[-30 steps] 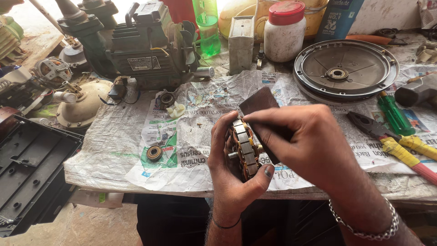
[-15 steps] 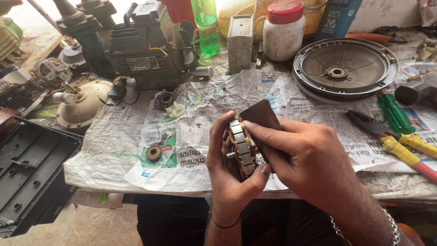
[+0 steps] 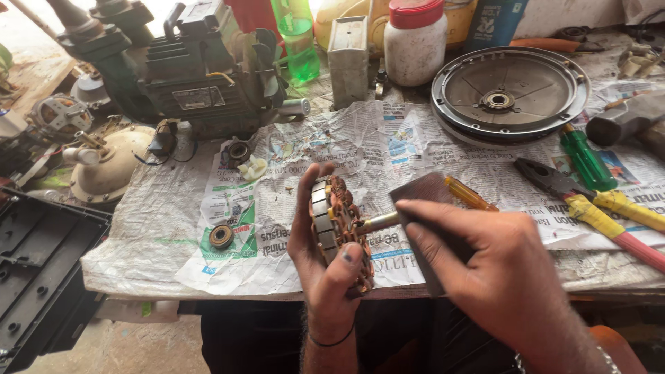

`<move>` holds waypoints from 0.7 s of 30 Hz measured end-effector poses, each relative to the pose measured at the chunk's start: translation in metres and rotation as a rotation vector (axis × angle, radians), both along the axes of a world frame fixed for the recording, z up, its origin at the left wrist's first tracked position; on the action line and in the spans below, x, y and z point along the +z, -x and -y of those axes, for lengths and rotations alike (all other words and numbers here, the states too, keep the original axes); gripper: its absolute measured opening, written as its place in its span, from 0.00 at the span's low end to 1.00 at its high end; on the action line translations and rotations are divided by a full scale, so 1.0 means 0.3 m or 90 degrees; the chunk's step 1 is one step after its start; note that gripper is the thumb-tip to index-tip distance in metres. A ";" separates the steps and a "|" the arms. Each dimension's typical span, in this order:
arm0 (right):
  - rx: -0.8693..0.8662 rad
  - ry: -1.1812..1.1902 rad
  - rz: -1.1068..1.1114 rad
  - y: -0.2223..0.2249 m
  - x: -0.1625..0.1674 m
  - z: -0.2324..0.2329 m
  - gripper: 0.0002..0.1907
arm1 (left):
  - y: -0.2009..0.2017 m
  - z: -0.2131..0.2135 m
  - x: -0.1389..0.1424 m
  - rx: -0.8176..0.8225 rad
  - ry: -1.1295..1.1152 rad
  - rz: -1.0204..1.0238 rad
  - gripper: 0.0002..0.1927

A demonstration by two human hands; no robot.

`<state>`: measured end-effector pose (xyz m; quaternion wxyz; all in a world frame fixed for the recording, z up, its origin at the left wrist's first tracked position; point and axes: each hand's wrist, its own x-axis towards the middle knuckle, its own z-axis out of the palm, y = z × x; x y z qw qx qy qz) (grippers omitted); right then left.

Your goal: The person holds a motor rotor and uses a sanding block to smooth its surface. They rotate the rotor to access different areas and continue sanding throughout the clip.

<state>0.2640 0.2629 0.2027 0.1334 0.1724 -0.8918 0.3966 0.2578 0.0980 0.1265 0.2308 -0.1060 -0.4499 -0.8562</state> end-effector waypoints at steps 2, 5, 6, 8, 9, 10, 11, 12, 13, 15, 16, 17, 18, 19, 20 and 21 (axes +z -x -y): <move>0.015 0.008 0.005 0.000 0.003 0.008 0.15 | 0.000 -0.003 0.002 0.008 0.033 -0.003 0.52; 0.006 0.003 0.006 0.006 0.006 0.034 0.15 | 0.000 -0.006 0.008 -0.017 0.025 0.021 0.52; 0.004 0.017 0.001 0.008 0.004 0.042 0.15 | 0.000 -0.006 0.010 -0.031 0.012 0.032 0.52; -0.014 0.006 -0.018 0.003 -0.002 0.053 0.15 | 0.000 -0.008 0.012 -0.031 0.008 0.044 0.52; -0.032 -0.018 -0.031 0.000 -0.005 0.057 0.15 | 0.000 -0.009 0.013 -0.030 0.006 0.052 0.52; -0.049 -0.043 -0.044 -0.002 -0.008 0.059 0.15 | 0.000 -0.011 0.013 -0.033 -0.002 0.046 0.52; -0.052 -0.054 -0.050 0.001 -0.011 0.061 0.15 | 0.001 -0.012 0.012 -0.036 -0.009 0.039 0.51; -0.055 -0.064 -0.055 0.003 -0.010 0.064 0.15 | 0.003 -0.014 0.011 -0.039 -0.016 0.032 0.51; -0.059 -0.076 -0.061 0.009 -0.010 0.066 0.14 | 0.006 -0.015 0.011 -0.043 -0.026 0.026 0.50; -0.037 -0.045 -0.064 0.021 -0.002 0.074 0.14 | 0.014 -0.018 0.010 -0.055 -0.047 0.009 0.50; -0.026 -0.030 -0.067 0.025 0.003 0.078 0.14 | 0.019 -0.020 0.010 -0.064 -0.062 0.006 0.49; -0.039 -0.053 -0.073 0.021 0.007 0.080 0.14 | 0.024 -0.020 0.011 -0.073 -0.077 0.001 0.49; -0.050 -0.075 -0.078 0.021 0.008 0.081 0.14 | 0.029 -0.021 0.012 -0.081 -0.091 -0.004 0.48; -0.060 -0.097 -0.081 0.022 0.006 0.082 0.15 | 0.033 -0.021 0.013 -0.090 -0.103 -0.008 0.48; -0.059 -0.104 -0.089 0.020 -0.002 0.080 0.15 | 0.037 -0.022 0.014 -0.098 -0.115 -0.011 0.49; -0.061 -0.110 -0.097 0.021 -0.013 0.079 0.16 | 0.040 -0.023 0.015 -0.107 -0.126 -0.014 0.49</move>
